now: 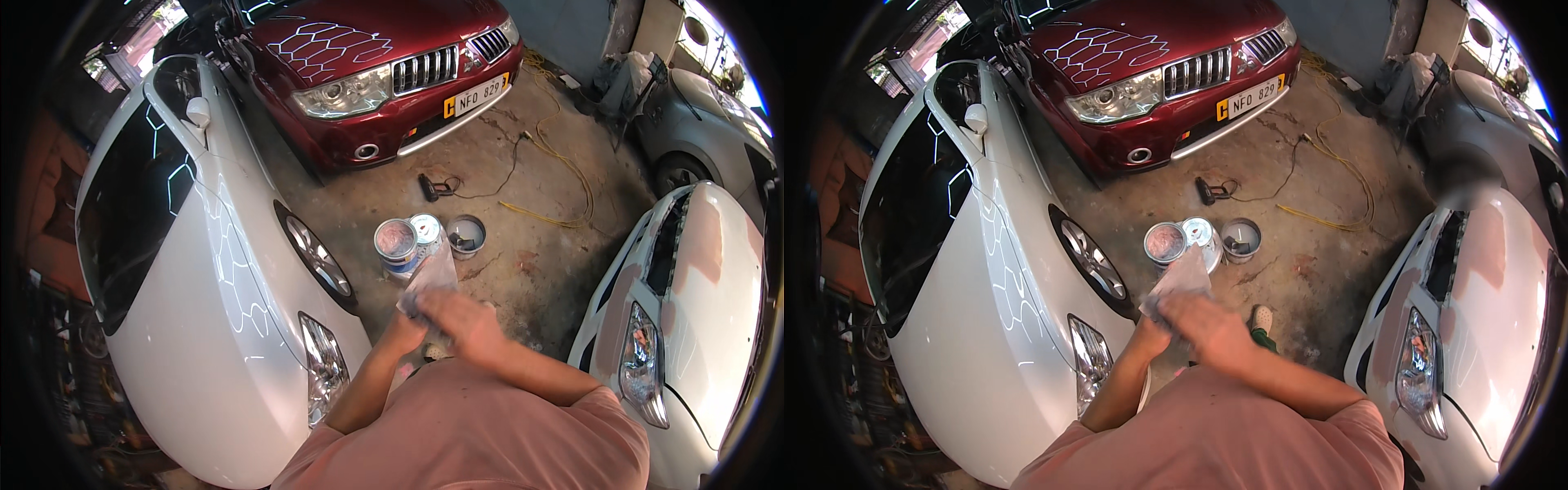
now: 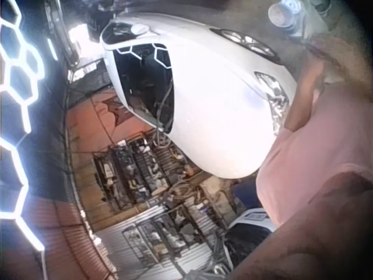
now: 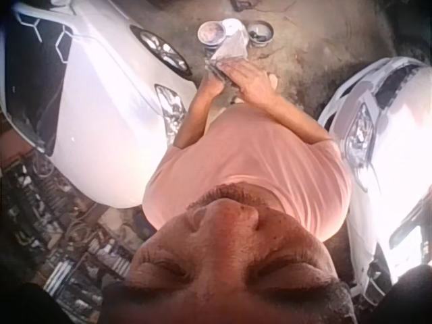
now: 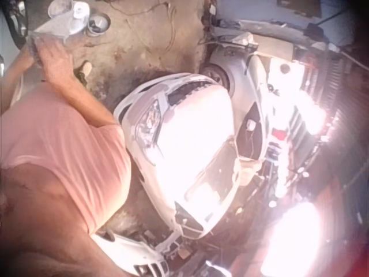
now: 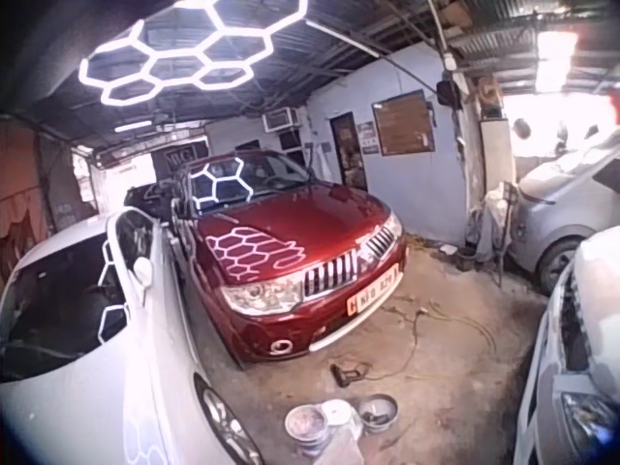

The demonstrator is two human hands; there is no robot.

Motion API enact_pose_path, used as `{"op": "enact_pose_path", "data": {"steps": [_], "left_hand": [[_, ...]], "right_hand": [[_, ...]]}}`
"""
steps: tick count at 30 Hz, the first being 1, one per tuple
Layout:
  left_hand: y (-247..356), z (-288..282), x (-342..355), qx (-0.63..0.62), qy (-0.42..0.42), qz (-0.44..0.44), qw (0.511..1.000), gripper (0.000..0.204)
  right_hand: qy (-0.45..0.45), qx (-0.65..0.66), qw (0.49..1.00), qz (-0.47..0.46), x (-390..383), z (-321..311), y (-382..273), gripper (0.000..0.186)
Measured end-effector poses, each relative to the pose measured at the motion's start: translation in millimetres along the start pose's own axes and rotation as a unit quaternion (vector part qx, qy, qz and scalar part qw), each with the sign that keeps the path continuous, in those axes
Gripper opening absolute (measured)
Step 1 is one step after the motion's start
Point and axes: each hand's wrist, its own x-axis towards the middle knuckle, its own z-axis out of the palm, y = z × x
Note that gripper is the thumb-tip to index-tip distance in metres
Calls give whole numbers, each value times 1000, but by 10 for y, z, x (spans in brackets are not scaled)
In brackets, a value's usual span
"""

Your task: The person sands the hood of a white car using a sanding block, then handles and cleans pieces of sandpaper by hand.

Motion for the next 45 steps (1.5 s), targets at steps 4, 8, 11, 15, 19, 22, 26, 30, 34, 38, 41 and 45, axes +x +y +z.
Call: {"op": "enact_pose_path", "data": {"steps": [4, 8, 11, 15, 19, 22, 26, 30, 34, 38, 41, 45], "left_hand": [[190, 114, 7, -143, 33, -36, 989, 56], [-161, -125, -167, 68, -51, -41, 996, 50], [-93, -130, 21, 126, -51, 17, 991, 37], [-95, -162, 49, 88, -46, -19, 995, 32], [29, -5, 82, -96, 6, -3, 995, 37], [-227, -160, -55, 180, -70, 78, 978, 50], [-38, -84, -9, -128, -70, 4, 989, 46], [-59, -23, 22, -191, -69, 40, 978, 48], [-72, -81, -15, -53, -78, 39, 995, 45], [-96, -88, -63, 51, -87, -1, 995, 39], [-69, -67, -51, 35, -79, -57, 995, 37], [-55, -97, -64, 201, -69, 119, 970, 37]], "right_hand": [[23, -7, 998, 58, 14, 41, 306, 58], [-12, 6, 999, -42, 10, -62, -12, 61], [-55, 37, 997, -30, 30, -101, 49, 56], [-15, 42, 998, -33, 53, -96, -73, 55], [-35, 11, 999, -6, 8, -61, 105, 54], [-17, 11, 998, -61, 12, -95, -4, 45], [-33, 26, 998, -49, 31, -176, 127, 41], [-20, 14, 993, -119, 7, -146, 54, 44], [-34, 54, 997, -51, 95, -215, 90, 44], [-21, 20, 994, -104, -40, -87, -102, 46], [-29, 51, 995, -75, 29, -125, 40, 43], [-18, 54, 995, -83, -14, -88, -1, 50]]}}
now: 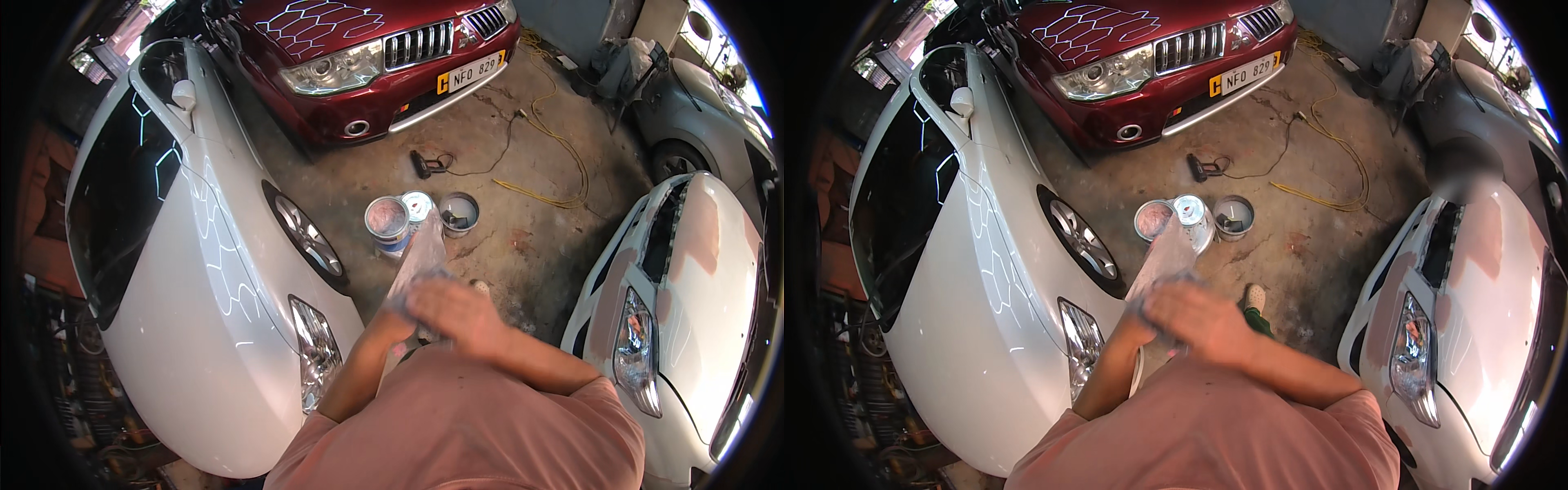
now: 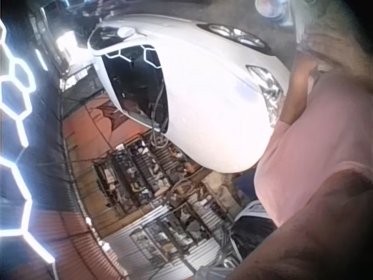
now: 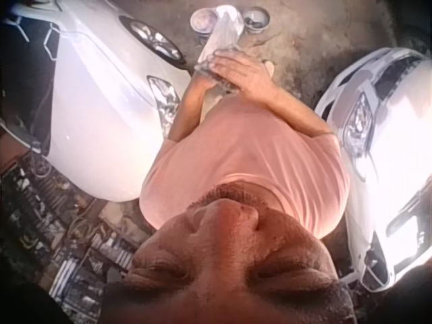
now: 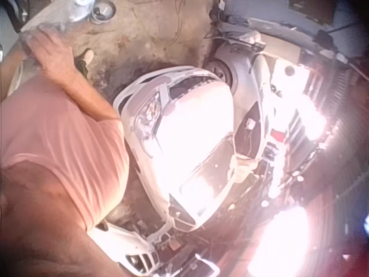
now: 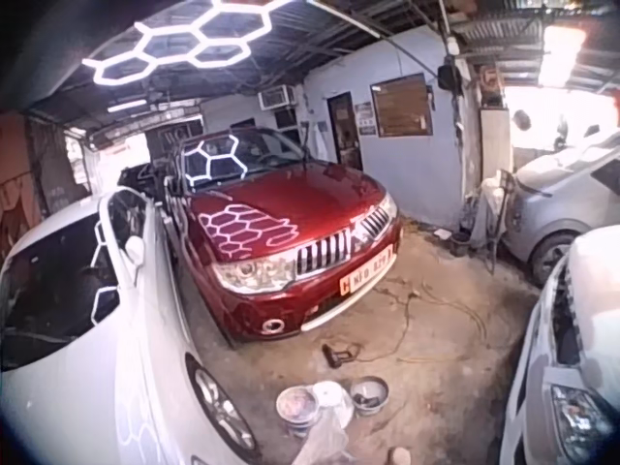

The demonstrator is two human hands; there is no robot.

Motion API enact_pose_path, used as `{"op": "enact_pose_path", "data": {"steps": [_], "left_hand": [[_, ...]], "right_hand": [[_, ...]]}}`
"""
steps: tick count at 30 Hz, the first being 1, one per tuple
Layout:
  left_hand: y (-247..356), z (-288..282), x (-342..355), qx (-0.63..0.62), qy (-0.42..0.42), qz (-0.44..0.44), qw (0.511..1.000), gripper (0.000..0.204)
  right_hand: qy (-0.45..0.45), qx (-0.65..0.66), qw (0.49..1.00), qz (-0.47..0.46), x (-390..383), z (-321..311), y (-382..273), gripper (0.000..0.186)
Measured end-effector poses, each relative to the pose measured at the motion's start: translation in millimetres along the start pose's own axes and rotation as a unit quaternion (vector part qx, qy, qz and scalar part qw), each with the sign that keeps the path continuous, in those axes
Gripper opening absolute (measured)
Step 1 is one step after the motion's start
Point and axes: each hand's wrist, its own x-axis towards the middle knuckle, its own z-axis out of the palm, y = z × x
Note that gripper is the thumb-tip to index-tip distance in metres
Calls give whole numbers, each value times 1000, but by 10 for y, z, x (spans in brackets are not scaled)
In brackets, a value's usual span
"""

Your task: The person sands the hood of a white car using a sanding block, then handles and cleans pieces of sandpaper by hand.

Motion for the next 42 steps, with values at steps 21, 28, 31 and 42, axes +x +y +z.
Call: {"op": "enact_pose_path", "data": {"steps": [21, 28, 31, 42], "left_hand": [[466, 320, 250, -259, 193, -31, 946, 67], [346, 272, 208, -166, 158, -81, 970, 61], [243, 412, 126, -250, 183, -90, 947, 67], [48, 183, -29, -406, 139, -288, 856, 57]], "right_hand": [[127, 86, 940, 303, 71, 239, 353, 53], [115, 60, 948, 291, 7, 304, 320, 40], [80, 85, 966, 230, 24, 253, 57, 36], [242, 381, 752, 480, -191, 94, 417, 45]]}}
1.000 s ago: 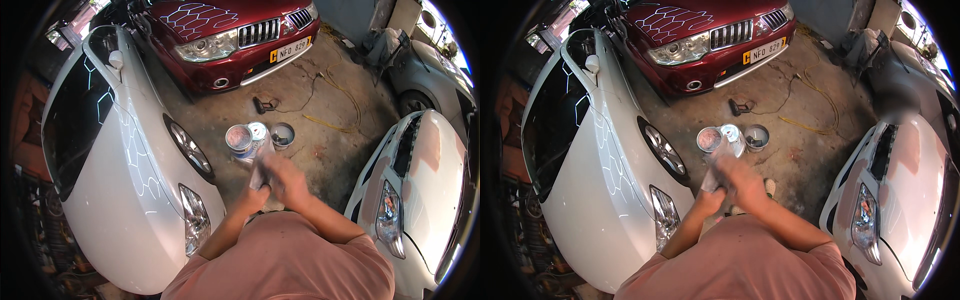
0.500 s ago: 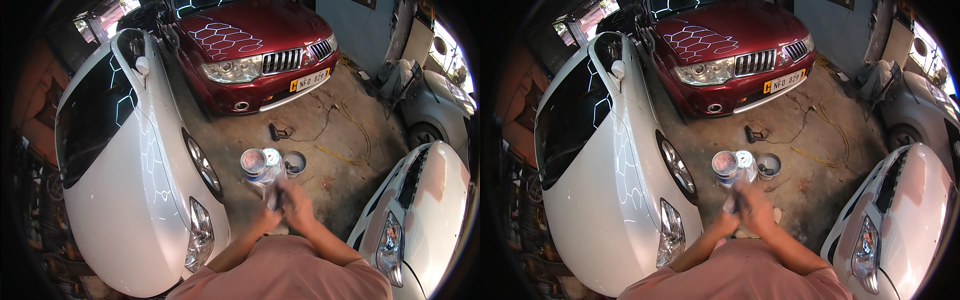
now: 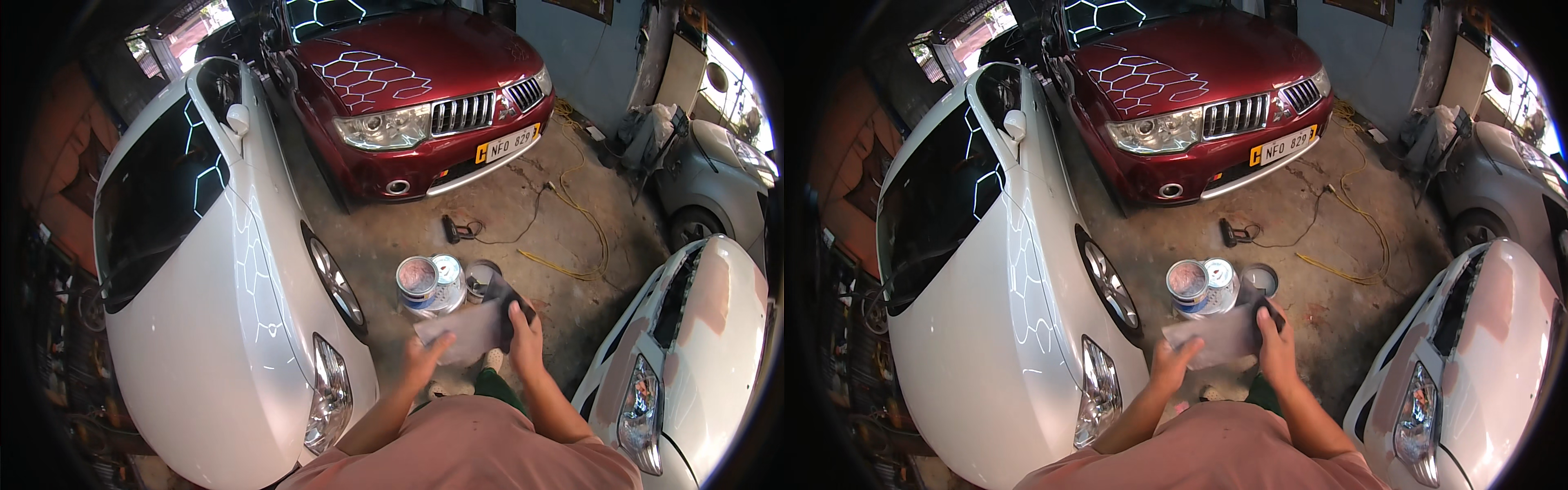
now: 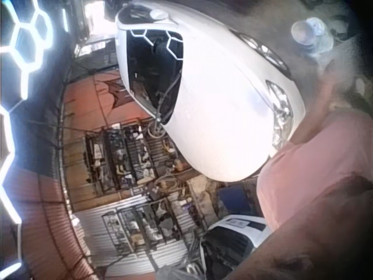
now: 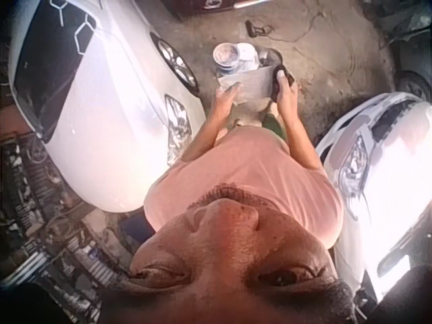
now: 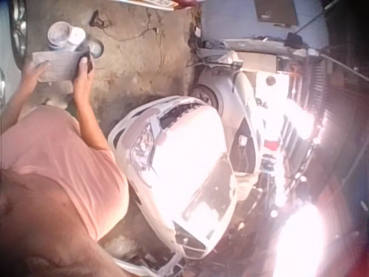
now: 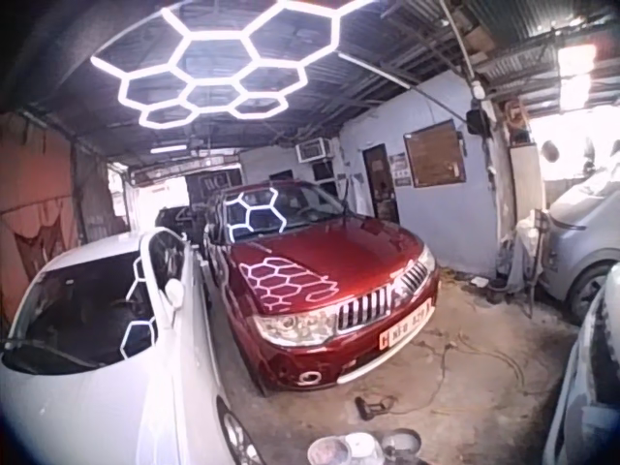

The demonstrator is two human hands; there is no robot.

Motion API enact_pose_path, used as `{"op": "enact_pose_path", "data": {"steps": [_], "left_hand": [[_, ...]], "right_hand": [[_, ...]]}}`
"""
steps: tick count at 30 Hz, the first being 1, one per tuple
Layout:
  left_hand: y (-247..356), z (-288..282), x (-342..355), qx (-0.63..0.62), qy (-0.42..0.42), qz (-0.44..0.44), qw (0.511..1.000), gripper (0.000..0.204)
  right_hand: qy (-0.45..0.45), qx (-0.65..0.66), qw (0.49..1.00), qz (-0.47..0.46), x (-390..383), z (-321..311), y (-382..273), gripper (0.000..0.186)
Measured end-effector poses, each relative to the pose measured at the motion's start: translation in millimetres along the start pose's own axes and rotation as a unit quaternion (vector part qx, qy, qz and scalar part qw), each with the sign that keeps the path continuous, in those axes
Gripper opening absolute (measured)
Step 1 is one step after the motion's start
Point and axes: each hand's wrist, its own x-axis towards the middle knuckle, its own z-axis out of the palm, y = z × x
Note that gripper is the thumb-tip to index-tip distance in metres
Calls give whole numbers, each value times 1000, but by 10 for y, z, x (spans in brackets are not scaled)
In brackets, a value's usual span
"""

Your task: The person sands the hood of a white car using a sanding block, then handles and cleans pieces of sandpaper by hand.

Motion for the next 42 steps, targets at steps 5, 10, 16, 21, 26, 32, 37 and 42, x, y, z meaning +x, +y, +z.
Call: {"op": "enact_pose_path", "data": {"steps": [5, 10, 16, 21, 26, 32, 37, 42], "left_hand": [[-185, 313, 207, 54, 142, 172, 973, 50], [-67, 381, 66, 0, -81, 258, 963, 58], [126, 197, 202, 318, -188, 111, 923, 58], [-273, 224, 80, 127, -67, 188, 972, 51], [-156, 145, 34, 124, -86, 163, 975, 49], [-359, -62, -1, 282, -84, 165, 941, 55], [-11, 173, -50, 199, -14, 272, 942, 47], [-68, 260, -158, 95, -54, 166, 980, 45]], "right_hand": [[-67, 0, 995, -77, -527, 242, 82, 47], [-128, -153, 963, -180, -318, 193, -189, 38], [-277, -363, 785, -419, -522, 310, -396, 45], [-111, -393, 841, -356, -190, 171, -106, 55], [-125, -398, 837, -355, -201, 247, -64, 59], [-144, -410, 819, -374, -455, 347, -101, 48], [-109, -366, 865, -325, -371, 405, 15, 38], [-17, -396, 884, -247, -16, 266, 56, 38]]}}
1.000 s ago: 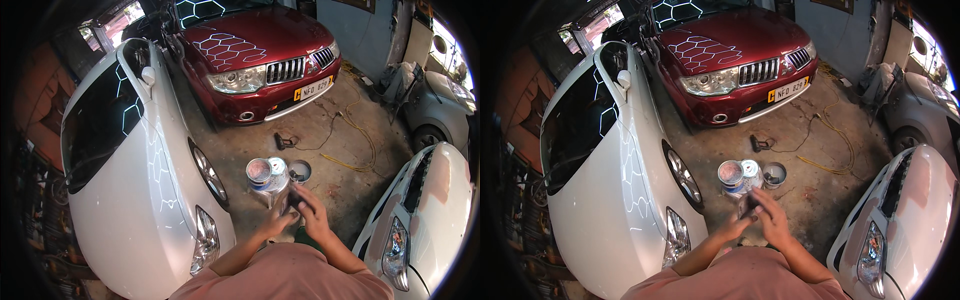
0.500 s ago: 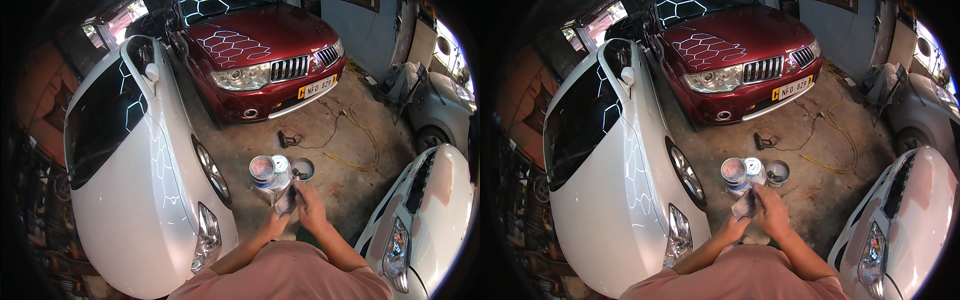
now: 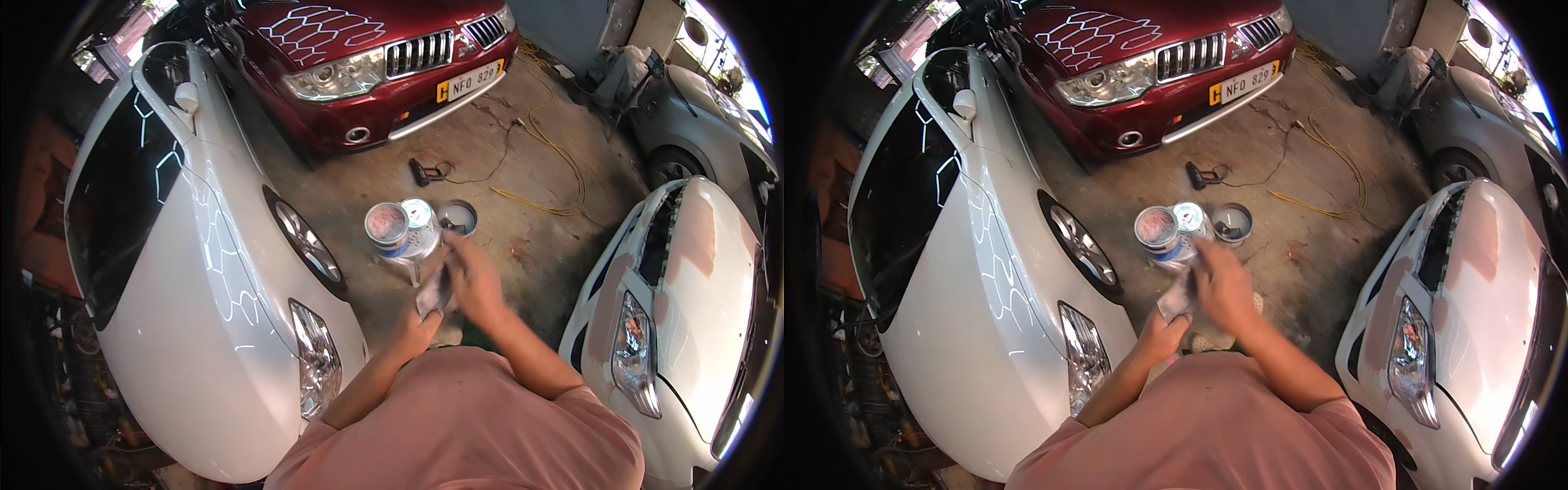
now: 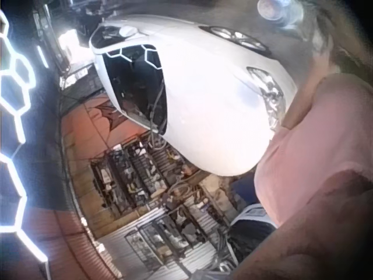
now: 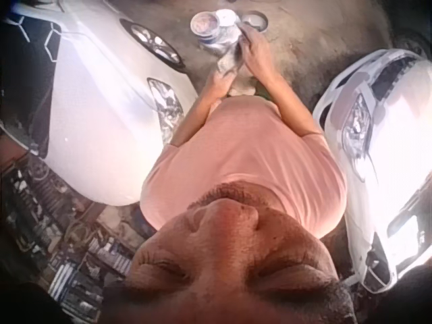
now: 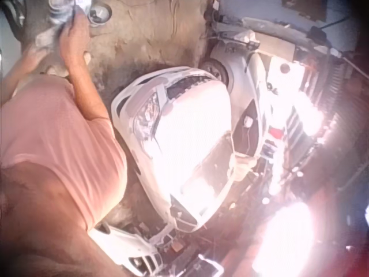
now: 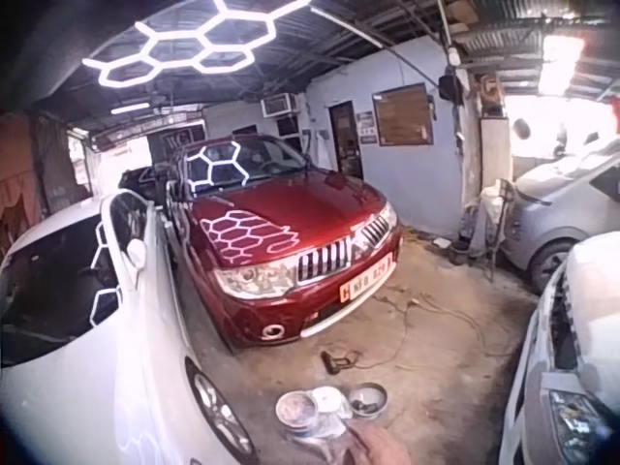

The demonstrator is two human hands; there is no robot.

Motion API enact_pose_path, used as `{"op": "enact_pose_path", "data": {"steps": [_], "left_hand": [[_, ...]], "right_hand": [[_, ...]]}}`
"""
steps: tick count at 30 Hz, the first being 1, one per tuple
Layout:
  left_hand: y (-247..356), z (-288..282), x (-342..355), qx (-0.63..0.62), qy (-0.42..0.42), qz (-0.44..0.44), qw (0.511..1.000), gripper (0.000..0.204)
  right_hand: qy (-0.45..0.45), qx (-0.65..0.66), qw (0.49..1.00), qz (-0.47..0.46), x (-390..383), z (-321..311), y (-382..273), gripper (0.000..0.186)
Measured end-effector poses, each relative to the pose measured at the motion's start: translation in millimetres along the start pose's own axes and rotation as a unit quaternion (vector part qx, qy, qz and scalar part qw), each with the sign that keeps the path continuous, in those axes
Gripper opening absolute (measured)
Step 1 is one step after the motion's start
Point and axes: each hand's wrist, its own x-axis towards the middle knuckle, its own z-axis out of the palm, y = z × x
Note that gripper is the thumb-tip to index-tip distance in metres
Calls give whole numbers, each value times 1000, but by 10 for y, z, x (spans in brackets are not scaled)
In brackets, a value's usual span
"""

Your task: The person sands the hood of a white car using a sanding block, then handles and cleans pieces of sandpaper by hand.

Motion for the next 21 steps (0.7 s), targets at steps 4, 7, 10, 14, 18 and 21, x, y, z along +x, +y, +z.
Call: {"op": "enact_pose_path", "data": {"steps": [4, 7, 10, 14, 18, 21], "left_hand": [[41, -201, -184, -179, -22, -275, 944, 48], [115, -278, 8, -440, 35, -257, 860, 52], [208, -396, 182, -463, 59, -278, 840, 48], [176, -463, 288, -451, 43, -323, 831, 43], [190, -456, 195, -426, 16, -286, 858, 40], [208, -502, 153, -347, 51, -239, 905, 37]], "right_hand": [[-7, 173, 975, 139, 130, -362, 206, 38], [42, 146, 987, -60, -257, -431, 291, 42], [51, 148, 975, -156, -617, -478, 169, 43], [28, 124, 970, -209, -630, -496, 198, 43], [74, 153, 981, -97, -282, -574, 310, 37], [119, 303, 936, 135, -156, -683, 263, 39]]}}
